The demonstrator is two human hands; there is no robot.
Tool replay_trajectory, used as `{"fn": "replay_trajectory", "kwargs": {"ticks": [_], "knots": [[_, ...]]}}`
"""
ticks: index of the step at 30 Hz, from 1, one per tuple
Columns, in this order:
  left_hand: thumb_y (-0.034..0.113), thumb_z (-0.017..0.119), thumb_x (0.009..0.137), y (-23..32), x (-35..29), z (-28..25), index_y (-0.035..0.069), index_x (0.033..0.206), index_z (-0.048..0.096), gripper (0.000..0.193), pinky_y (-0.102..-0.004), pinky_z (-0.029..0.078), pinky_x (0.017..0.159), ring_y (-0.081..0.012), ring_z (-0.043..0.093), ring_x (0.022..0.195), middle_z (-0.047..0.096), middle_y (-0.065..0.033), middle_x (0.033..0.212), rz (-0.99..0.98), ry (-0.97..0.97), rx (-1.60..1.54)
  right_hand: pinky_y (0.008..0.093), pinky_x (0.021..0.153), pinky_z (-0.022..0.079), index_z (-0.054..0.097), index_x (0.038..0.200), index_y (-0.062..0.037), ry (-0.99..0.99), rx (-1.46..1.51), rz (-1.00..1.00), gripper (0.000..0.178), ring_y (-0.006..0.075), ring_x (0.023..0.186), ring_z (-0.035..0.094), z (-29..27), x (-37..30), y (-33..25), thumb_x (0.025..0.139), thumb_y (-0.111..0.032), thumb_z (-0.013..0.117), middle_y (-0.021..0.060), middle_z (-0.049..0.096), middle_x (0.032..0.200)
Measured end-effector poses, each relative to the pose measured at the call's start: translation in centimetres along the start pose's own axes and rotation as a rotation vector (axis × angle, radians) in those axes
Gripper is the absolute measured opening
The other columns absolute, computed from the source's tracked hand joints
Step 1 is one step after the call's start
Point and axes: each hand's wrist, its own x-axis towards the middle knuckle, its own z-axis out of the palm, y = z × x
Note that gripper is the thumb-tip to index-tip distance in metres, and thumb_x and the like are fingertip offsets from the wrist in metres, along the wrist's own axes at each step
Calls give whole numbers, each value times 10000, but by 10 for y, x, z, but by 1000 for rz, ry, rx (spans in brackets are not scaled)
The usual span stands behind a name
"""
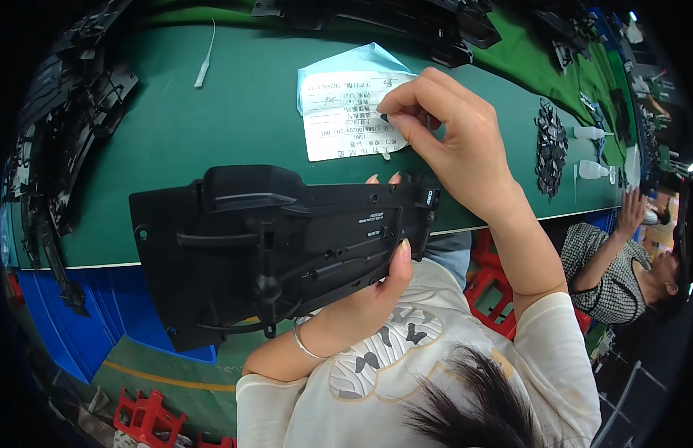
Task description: Assembling plastic components onto toy car chassis on a factory assembly line.
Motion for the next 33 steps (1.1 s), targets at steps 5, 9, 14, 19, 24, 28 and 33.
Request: {"fn": "replay_trajectory", "kwargs": {"ticks": [5, 9, 14, 19, 24, 28, 33], "knots": [[84, 424, 754, -1, 0, -2, -86, 1128, 340, 419, -371, 197, 936, -302, 311, 1107, 362, -181, 1186, 34, -15, 40, 280, 487, 389, 511, 727, -39, 15, 10, 6, 102, 212, 556, 484, 1, 0, -1, 644, 16, 533, 77, 468, 633], [84, 422, 754, -2, 0, -1, -83, 1132, 338, 422, -370, 194, 937, -302, 303, 1113, 353, -179, 1194, 3, -8, -14, 276, 488, 391, 503, 727, -34, 12, 4, 10, 100, 210, 558, 487, 2, 0, -1, 645, 18, 530, 77, 473, 639], [83, 422, 755, -2, 1, -2, -81, 1134, 337, 421, -369, 185, 943, -300, 294, 1120, 347, -183, 1194, 15, -16, -6, 269, 489, 392, 500, 724, -30, 10, 23, 11, 99, 208, 562, 491, 2, 1, -1, 645, 24, 524, 78, 475, 646], [78, 426, 753, -1, 1, -1, -75, 1139, 335, 425, -368, 186, 944, -298, 289, 1124, 345, -191, 1191, 46, -12, 11, 259, 492, 392, 509, 728, -27, 8, 9, -5, 101, 196, 562, 489, -2, 1, -2, 644, 26, 525, 74, 478, 648], [47, 451, 727, -3, -1, 4, -66, 1097, 400, 389, -368, 186, 944, -289, 291, 1122, 375, -177, 1170, -74, 64, -110, 180, 551, 370, 543, 824, -16, 104, 537, 331, 121, 47, 608, 452, -12, -6, -4, 704, -29, 548, -4, 512, 692], [33, 476, 713, -1, -1, 6, -57, 1081, 416, 384, -352, 203, 936, -270, 317, 1105, 407, -153, 1149, -109, 142, -220, 166, 566, 366, 546, 847, -13, 32, 931, 554, 125, 48, 615, 452, -26, -19, -14, 733, -63, 545, 0, 527, 708], [24, 441, 731, 4, 4, 6, -63, 1112, 370, 396, -328, 246, 915, -241, 375, 1060, 409, -151, 1137, -42, 192, -350, 168, 551, 377, 530, 858, -9, -11, 1278, 626, 141, 51, 587, 449, -29, -40, -24, 737, -78, 555, 36, 550, 735]]}}
